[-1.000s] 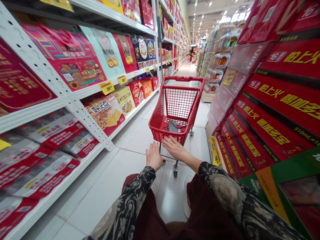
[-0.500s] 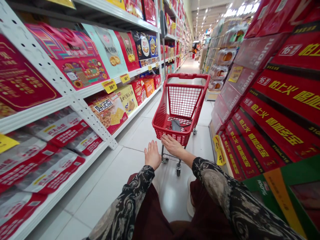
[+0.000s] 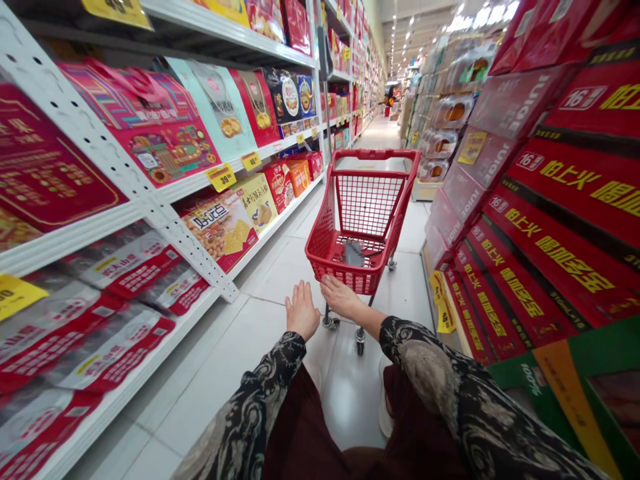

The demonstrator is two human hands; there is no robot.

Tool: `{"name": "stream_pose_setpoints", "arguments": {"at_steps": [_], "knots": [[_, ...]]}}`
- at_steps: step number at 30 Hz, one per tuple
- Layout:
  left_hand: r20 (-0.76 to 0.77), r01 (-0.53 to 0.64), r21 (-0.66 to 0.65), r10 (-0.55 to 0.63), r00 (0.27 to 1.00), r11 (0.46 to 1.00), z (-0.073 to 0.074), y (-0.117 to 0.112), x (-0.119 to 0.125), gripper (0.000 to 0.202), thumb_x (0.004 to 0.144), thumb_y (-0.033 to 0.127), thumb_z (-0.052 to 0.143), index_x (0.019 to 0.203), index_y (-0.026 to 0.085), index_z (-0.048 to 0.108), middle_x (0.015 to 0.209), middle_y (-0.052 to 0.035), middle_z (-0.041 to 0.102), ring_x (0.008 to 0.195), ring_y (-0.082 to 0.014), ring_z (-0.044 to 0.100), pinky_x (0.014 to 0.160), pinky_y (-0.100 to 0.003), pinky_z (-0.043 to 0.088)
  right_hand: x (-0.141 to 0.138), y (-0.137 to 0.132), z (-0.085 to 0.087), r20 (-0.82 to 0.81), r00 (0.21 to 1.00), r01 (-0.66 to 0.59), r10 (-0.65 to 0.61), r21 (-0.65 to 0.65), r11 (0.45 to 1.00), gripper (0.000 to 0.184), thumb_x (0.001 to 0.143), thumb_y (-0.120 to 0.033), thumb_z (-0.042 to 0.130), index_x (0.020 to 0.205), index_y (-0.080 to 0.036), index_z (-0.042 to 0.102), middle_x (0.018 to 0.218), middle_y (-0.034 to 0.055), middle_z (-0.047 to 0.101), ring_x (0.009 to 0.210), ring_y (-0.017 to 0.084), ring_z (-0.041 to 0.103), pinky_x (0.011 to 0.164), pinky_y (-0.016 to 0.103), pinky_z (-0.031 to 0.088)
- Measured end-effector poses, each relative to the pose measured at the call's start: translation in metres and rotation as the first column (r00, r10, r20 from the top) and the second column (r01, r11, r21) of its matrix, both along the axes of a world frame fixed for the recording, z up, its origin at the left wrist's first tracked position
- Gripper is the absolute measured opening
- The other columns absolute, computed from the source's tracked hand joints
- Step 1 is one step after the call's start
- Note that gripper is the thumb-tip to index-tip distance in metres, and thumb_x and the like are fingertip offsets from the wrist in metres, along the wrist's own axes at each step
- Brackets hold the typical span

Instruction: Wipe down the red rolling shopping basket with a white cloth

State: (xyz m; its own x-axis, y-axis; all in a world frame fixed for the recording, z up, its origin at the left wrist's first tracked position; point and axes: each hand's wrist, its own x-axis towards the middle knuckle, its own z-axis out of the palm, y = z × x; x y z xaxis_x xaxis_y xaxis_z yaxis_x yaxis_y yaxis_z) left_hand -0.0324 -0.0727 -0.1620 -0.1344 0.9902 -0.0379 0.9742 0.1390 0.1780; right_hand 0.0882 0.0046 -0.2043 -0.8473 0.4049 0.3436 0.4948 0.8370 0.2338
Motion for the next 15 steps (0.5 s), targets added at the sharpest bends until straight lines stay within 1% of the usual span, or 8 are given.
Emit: {"name": "stream_pose_setpoints", "arguments": {"at_steps": [2,3,4,6,8,11,13,15], "knots": [[-0.009,0.003,0.023,-0.002,1.0,1.0,0.005,0.007,-0.001,0.069,0.073,0.016,0.044,0.138,0.011,0.023,0.149,-0.0157,0.019,0.137,-0.027,0.018,0.107,-0.051,0.021,0.007,-0.006,0.008,-0.045,0.998,-0.031,0.031,0.01,0.999,0.032,0.087,-0.015,0.042,0.116,-0.008,0.055,0.127,0.0146,0.053,0.127,0.024,0.038,0.108,0.044,0.028],[-0.018,0.011,0.046,-0.011,1.0,0.999,0.009,0.012,0.0,0.069,0.073,0.015,0.044,0.138,0.011,0.023,0.149,-0.0155,0.02,0.136,-0.0271,0.018,0.107,-0.051,0.022,0.01,-0.008,0.015,-0.097,0.995,-0.013,0.015,0.018,1.0,0.034,0.088,-0.016,0.042,0.12,-0.01,0.052,0.131,0.0133,0.049,0.129,0.024,0.034,0.108,0.046,0.026],[-0.03,0.026,0.074,-0.024,0.999,0.997,0.014,0.019,0.001,0.069,0.073,0.015,0.044,0.139,0.011,0.023,0.148,-0.0151,0.021,0.136,-0.0271,0.019,0.107,-0.051,0.022,0.014,-0.008,0.024,-0.161,0.986,0.035,-0.031,0.02,0.999,0.038,0.088,-0.016,0.042,0.125,-0.012,0.048,0.135,0.0122,0.045,0.132,0.025,0.029,0.108,0.048,0.024],[-0.066,0.075,0.135,-0.067,0.996,0.988,0.025,0.035,0.005,0.068,0.073,0.014,0.043,0.139,0.012,0.023,0.149,-0.0138,0.021,0.136,-0.027,0.018,0.107,-0.051,0.021,0.024,-0.005,0.04,-0.282,0.941,0.191,-0.188,-0.018,0.981,0.042,0.088,-0.016,0.042,0.129,-0.014,0.044,0.139,0.0121,0.04,0.133,0.026,0.025,0.107,0.051,0.021],[-0.105,0.145,0.172,-0.128,0.986,0.974,0.036,0.052,0.009,0.065,0.075,0.015,0.041,0.139,0.013,0.024,0.149,-0.0126,0.02,0.137,-0.027,0.017,0.107,-0.052,0.02,0.036,-0.001,0.047,-0.329,0.88,0.33,-0.342,-0.093,0.939,0.042,0.087,-0.015,0.042,0.129,-0.013,0.045,0.137,0.0143,0.043,0.131,0.028,0.03,0.105,0.053,0.023],[-0.143,0.249,0.12,-0.232,0.962,0.961,0.045,0.072,0.013,0.059,0.077,0.015,0.04,0.135,0.016,0.031,0.147,-0.0113,0.026,0.136,-0.0273,0.017,0.107,-0.055,0.018,0.054,0.002,0.041,-0.294,0.848,0.409,-0.441,-0.166,0.898,0.041,0.087,-0.013,0.041,0.128,-0.011,0.046,0.132,0.0162,0.048,0.125,0.027,0.039,0.103,0.052,0.026],[-0.159,0.29,0.06,-0.278,0.947,0.955,0.047,0.079,0.015,0.054,0.077,0.014,0.04,0.13,0.018,0.038,0.141,-0.0107,0.037,0.134,-0.0266,0.023,0.106,-0.057,0.017,0.062,0.001,0.034,-0.286,0.85,0.412,-0.443,-0.165,0.896,0.041,0.088,-0.013,0.04,0.128,-0.012,0.045,0.132,0.0155,0.048,0.124,0.027,0.04,0.103,0.05,0.026],[-0.176,0.307,0.048,-0.294,0.939,0.951,0.047,0.08,0.016,0.047,0.077,0.013,0.04,0.124,0.019,0.045,0.132,-0.0107,0.047,0.129,-0.0255,0.031,0.106,-0.057,0.017,0.067,-0.001,0.028,-0.305,0.846,0.412,-0.438,-0.148,0.899,0.04,0.089,-0.014,0.04,0.129,-0.013,0.045,0.132,0.0144,0.048,0.125,0.027,0.04,0.104,0.05,0.024]]}}
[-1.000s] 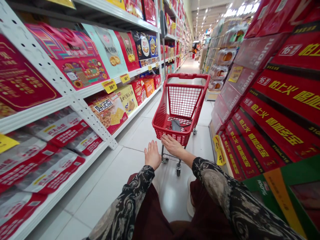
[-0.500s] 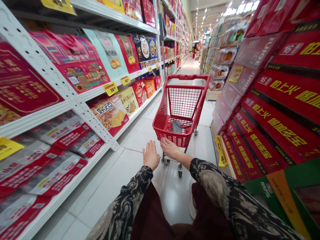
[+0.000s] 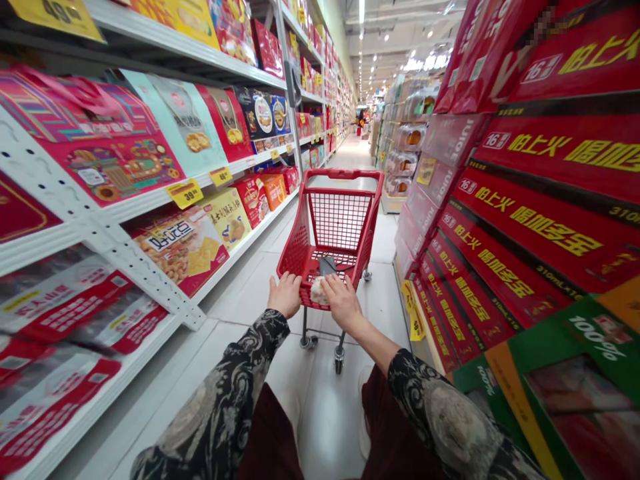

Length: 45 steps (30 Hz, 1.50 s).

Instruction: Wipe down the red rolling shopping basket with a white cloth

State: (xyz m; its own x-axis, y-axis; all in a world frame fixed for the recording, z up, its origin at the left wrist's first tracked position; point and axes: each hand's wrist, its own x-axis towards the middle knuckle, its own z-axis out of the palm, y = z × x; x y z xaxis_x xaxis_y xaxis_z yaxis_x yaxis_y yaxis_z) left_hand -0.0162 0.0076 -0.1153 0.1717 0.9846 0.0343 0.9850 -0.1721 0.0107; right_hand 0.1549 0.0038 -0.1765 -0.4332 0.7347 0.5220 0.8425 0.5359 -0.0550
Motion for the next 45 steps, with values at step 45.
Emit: {"name": "stream_pose_setpoints", "arguments": {"at_steps": [45], "knots": [[-0.072,0.303,0.074,-0.298,0.952,0.95,0.006,-0.032,0.075,0.056,0.079,0.015,0.036,0.134,0.009,0.036,0.146,-0.0126,0.029,0.136,-0.0246,0.022,0.109,-0.047,0.019,0.088,-0.012,0.07,-0.112,0.97,0.145,-0.214,-0.438,0.887,0.035,0.086,-0.009,0.034,0.113,-0.012,0.056,0.12,0.0128,0.054,0.115,0.021,0.044,0.094,0.04,0.031]]}}
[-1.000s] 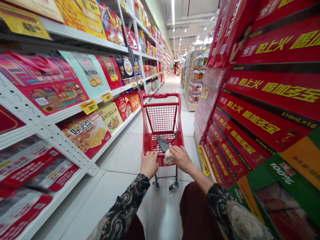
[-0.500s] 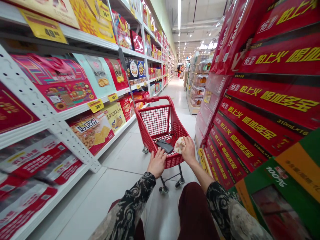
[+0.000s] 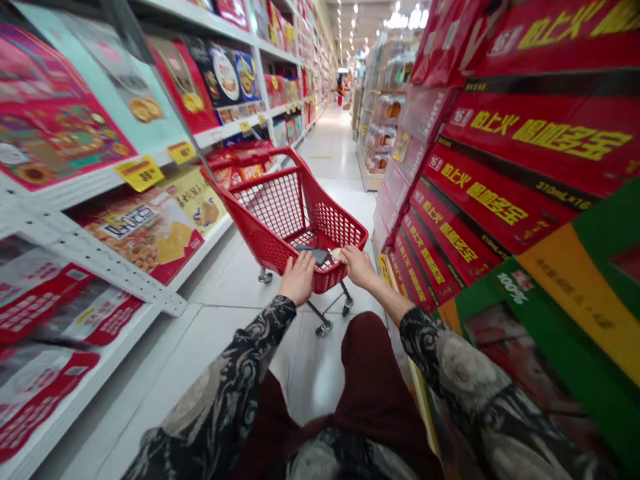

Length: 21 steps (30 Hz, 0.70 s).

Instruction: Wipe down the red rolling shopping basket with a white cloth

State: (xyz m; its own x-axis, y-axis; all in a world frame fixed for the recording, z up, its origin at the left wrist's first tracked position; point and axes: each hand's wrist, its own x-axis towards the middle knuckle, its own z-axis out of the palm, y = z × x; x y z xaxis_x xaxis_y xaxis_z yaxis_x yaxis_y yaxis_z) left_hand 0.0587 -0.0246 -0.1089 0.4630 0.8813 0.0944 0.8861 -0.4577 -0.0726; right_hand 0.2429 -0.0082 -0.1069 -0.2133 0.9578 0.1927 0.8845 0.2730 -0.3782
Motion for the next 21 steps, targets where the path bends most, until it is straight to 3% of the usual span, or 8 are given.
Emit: {"name": "stream_pose_setpoints", "arguments": {"at_steps": [4,7,9,12,17,21], "knots": [[-0.01,0.07,0.02,-0.069,0.998,0.997,-0.002,0.011,0.001,0.06,0.076,0.019,0.041,0.134,0.005,0.035,0.145,-0.0159,0.029,0.136,-0.0277,0.02,0.109,-0.047,0.016,-0.02,-0.004,0.0,-0.027,0.999,-0.045,0.043,-0.081,0.996,0.03,0.084,-0.011,0.041,0.109,-0.015,0.057,0.118,0.0081,0.056,0.114,0.018,0.044,0.096,0.036,0.03],[0.005,0.102,0.017,-0.102,0.995,0.995,-0.003,0.018,-0.005,0.063,0.076,0.022,0.043,0.135,0.005,0.031,0.145,-0.0154,0.029,0.137,-0.0255,0.018,0.11,-0.043,0.015,-0.049,-0.019,-0.01,-0.096,0.994,0.059,-0.061,-0.025,0.998,0.036,0.086,-0.013,0.038,0.121,-0.014,0.049,0.13,0.0098,0.047,0.125,0.022,0.033,0.103,0.043,0.023],[0.02,0.004,0.044,-0.005,1.0,0.999,-0.001,0.025,-0.015,0.065,0.077,0.025,0.043,0.136,0.003,0.027,0.146,-0.0176,0.026,0.136,-0.0279,0.018,0.108,-0.049,0.017,-0.062,-0.028,-0.015,-0.16,0.979,0.12,-0.122,-0.024,0.992,0.041,0.087,-0.013,0.035,0.128,-0.014,0.041,0.138,0.0102,0.039,0.131,0.021,0.023,0.105,0.046,0.019],[0.017,-0.117,0.076,0.116,0.993,0.99,0.003,0.034,-0.028,0.065,0.081,0.03,0.04,0.136,0.002,0.021,0.145,-0.0206,0.026,0.135,-0.0296,0.018,0.105,-0.055,0.016,-0.066,-0.035,-0.017,-0.234,0.962,0.136,-0.141,-0.038,0.99,0.042,0.087,-0.013,0.035,0.129,-0.013,0.04,0.139,0.0092,0.037,0.133,0.021,0.02,0.108,0.049,0.014],[0.025,-0.141,0.089,0.139,0.99,0.986,0.0,0.037,-0.024,0.069,0.081,0.036,0.041,0.137,0.003,0.018,0.144,-0.0206,0.027,0.136,-0.0293,0.013,0.107,-0.054,0.012,-0.057,-0.029,-0.012,-0.317,0.928,0.178,-0.195,-0.082,0.981,0.039,0.088,-0.013,0.033,0.126,-0.016,0.042,0.138,0.0072,0.039,0.133,0.02,0.02,0.11,0.049,0.012],[0.086,-0.163,0.076,0.156,0.984,0.984,-0.002,0.038,-0.009,0.067,0.083,0.036,0.035,0.137,0.001,0.017,0.144,-0.0222,0.024,0.136,-0.0314,0.01,0.106,-0.055,0.012,-0.066,-0.025,-0.005,-0.309,0.932,0.175,-0.19,-0.076,0.982,0.037,0.09,-0.017,0.034,0.126,-0.017,0.042,0.138,0.0068,0.039,0.133,0.022,0.022,0.11,0.05,0.015]]}}
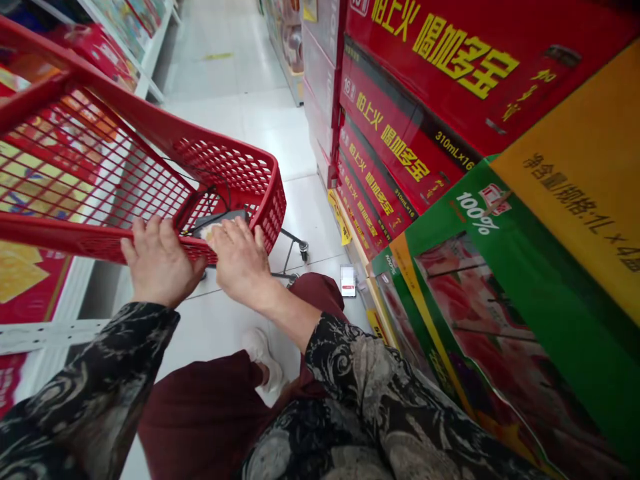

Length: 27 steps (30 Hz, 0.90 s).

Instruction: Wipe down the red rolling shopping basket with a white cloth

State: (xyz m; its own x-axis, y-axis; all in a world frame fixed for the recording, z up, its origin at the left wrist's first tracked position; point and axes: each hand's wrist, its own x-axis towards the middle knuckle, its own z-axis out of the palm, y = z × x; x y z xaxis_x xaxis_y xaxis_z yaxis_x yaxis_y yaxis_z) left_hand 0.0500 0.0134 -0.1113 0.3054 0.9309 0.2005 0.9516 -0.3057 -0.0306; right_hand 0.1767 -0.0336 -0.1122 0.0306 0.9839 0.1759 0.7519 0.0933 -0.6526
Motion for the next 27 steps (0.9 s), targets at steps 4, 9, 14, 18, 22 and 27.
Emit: {"name": "stream_pose_setpoints", "arguments": {"at_steps": [4,9,14,18,22,27], "knots": [[0.04,-0.013,-0.049,0.015,0.999,0.999,0.001,0.002,0.014,0.057,0.09,0.033,0.015,0.136,0.0,0.023,0.144,-0.0221,0.024,0.137,-0.0316,0.008,0.106,-0.055,0.012,-0.01,0.001,0.005,0.025,1.0,-0.01,0.009,0.03,1.0,0.037,0.092,-0.017,0.028,0.128,-0.018,0.04,0.14,0.0052,0.037,0.134,0.021,0.022,0.111,0.047,0.015],[-0.016,0.088,-0.027,-0.089,0.996,0.996,0.003,0.001,0.023,0.063,0.084,0.035,0.033,0.137,0.003,0.021,0.145,-0.0193,0.025,0.137,-0.0296,0.009,0.108,-0.053,0.009,0.008,0.011,-0.003,0.005,1.0,0.025,-0.025,0.011,1.0,0.041,0.091,-0.016,0.028,0.131,-0.016,0.036,0.144,0.0062,0.032,0.135,0.02,0.017,0.111,0.05,0.009],[-0.06,0.053,-0.021,-0.054,0.997,0.998,0.007,0.005,0.01,0.065,0.081,0.034,0.041,0.138,0.01,0.018,0.147,-0.0155,0.023,0.137,-0.0254,0.013,0.107,-0.055,0.008,0.034,0.02,-0.011,-0.023,0.995,0.096,-0.096,-0.008,0.995,0.045,0.088,-0.011,0.028,0.134,-0.014,0.033,0.144,0.0057,0.03,0.136,0.019,0.013,0.111,0.049,0.004],[-0.075,0.005,-0.036,-0.007,0.997,0.999,0.007,0.008,0.004,0.07,0.081,0.035,0.044,0.139,0.007,0.015,0.148,-0.0186,0.018,0.137,-0.0288,0.008,0.105,-0.059,0.01,0.028,0.022,-0.005,-0.024,0.988,0.154,-0.155,-0.046,0.987,0.047,0.088,-0.011,0.028,0.135,-0.013,0.03,0.145,0.0072,0.027,0.137,0.02,0.01,0.111,0.05,0.003],[-0.103,0.017,-0.053,-0.022,0.994,0.998,0.009,0.006,0.007,0.073,0.079,0.033,0.047,0.139,0.006,0.015,0.148,-0.0193,0.018,0.137,-0.0296,0.009,0.105,-0.058,0.012,0.008,0.026,0.001,0.028,0.998,0.058,-0.058,-0.028,0.998,0.048,0.087,-0.012,0.031,0.136,-0.015,0.031,0.146,0.0064,0.026,0.137,0.019,0.009,0.111,0.049,0.006],[-0.132,-0.034,-0.068,0.025,0.991,0.997,0.024,0.004,-0.009,0.067,0.08,0.033,0.041,0.138,0.006,0.021,0.147,-0.0178,0.022,0.136,-0.0283,0.015,0.105,-0.06,0.011,0.028,0.03,-0.011,0.053,0.992,0.115,-0.119,0.063,0.991,0.049,0.083,-0.01,0.034,0.132,-0.014,0.039,0.142,0.009,0.035,0.135,0.021,0.018,0.11,0.048,0.008]]}}
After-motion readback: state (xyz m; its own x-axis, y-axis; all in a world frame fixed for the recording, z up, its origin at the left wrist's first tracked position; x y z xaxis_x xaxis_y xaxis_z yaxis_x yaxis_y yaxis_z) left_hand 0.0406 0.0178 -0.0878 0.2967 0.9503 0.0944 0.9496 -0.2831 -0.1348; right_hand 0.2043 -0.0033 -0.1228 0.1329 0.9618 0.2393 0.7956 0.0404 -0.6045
